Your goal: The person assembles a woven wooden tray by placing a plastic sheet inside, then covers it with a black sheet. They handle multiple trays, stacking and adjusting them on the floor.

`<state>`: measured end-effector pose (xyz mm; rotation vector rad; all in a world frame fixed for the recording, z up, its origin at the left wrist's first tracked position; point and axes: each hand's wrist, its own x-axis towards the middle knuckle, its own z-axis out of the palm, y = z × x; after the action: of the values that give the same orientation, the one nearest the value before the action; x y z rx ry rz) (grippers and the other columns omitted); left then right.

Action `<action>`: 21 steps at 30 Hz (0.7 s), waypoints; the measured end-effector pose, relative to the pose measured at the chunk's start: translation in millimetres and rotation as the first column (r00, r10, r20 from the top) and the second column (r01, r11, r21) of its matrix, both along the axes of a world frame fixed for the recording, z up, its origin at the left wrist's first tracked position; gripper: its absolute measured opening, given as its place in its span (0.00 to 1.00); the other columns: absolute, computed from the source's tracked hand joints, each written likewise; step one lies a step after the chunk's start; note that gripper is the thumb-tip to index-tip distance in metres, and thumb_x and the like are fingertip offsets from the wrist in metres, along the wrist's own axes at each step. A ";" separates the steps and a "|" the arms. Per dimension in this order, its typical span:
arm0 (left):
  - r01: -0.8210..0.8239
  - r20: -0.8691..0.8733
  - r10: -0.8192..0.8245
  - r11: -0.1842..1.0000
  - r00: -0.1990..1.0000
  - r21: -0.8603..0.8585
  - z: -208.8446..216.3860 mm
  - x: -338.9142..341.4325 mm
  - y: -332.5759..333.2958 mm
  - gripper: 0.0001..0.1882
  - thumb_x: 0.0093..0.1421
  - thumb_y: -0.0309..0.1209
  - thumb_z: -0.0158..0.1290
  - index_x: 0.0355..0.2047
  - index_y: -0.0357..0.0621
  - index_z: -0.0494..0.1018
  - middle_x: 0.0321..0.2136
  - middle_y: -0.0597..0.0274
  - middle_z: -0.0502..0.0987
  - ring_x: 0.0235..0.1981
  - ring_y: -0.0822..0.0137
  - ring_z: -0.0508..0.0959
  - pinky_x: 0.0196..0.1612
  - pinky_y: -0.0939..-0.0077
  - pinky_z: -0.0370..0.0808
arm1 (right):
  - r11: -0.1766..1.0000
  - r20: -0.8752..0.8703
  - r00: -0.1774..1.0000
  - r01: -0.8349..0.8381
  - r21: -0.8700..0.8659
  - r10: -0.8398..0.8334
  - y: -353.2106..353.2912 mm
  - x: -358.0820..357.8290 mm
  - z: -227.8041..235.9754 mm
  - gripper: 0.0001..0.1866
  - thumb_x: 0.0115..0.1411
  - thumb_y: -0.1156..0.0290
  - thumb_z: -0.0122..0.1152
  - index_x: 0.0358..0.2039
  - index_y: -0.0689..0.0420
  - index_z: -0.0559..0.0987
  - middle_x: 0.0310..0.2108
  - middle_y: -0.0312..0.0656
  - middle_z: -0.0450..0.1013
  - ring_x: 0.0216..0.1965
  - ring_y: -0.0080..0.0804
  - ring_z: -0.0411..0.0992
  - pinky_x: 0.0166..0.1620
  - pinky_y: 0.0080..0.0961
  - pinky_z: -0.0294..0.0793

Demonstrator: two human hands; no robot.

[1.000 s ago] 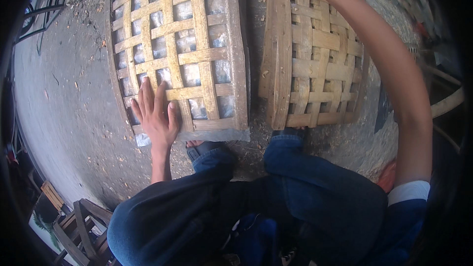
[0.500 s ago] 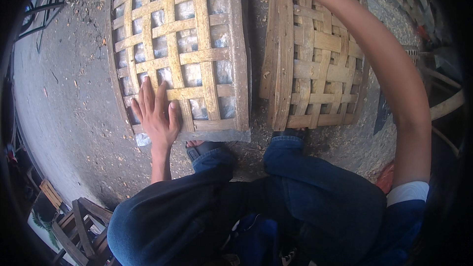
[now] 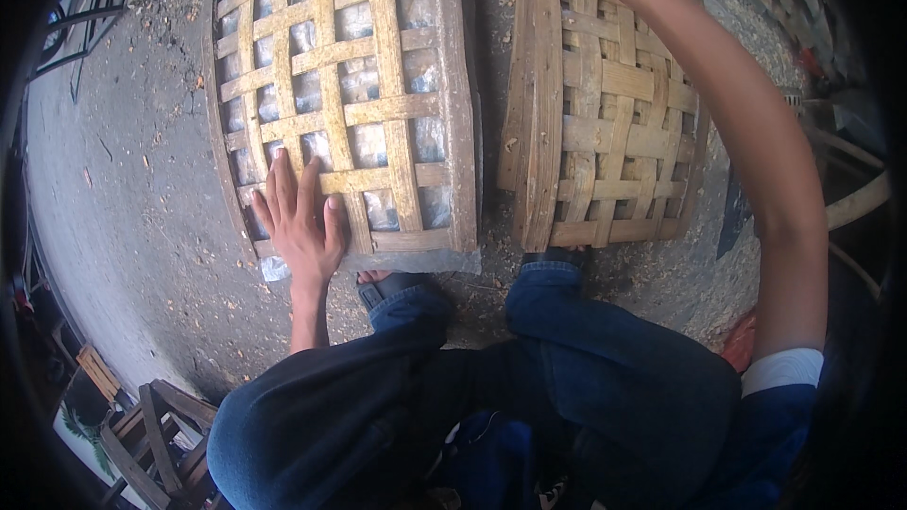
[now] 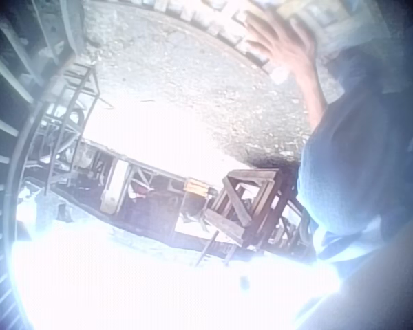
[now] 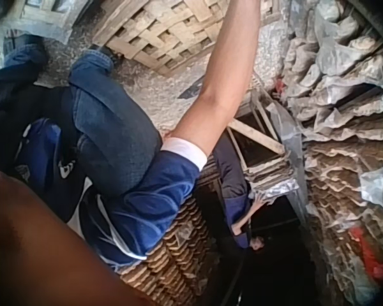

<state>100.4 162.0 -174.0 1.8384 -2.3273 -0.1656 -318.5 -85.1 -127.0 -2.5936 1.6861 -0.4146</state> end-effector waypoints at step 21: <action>-0.007 -0.004 0.007 1.000 1.000 0.012 2.3 1.0 -0.1 0.27 0.71 0.50 0.42 0.64 0.54 0.72 0.72 0.51 0.60 0.73 0.49 0.57 0.75 0.44 0.39 | 0.955 0.325 0.932 0.062 0.291 -0.159 16.1 10.4 6.9 0.19 0.62 0.71 0.64 0.53 0.62 0.77 0.44 0.54 0.79 0.37 0.34 0.79 0.44 0.34 0.78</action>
<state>101.5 161.9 -171.7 1.8498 -2.3220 -0.1830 -308.0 -68.9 -120.1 -2.0915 1.6365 -0.5553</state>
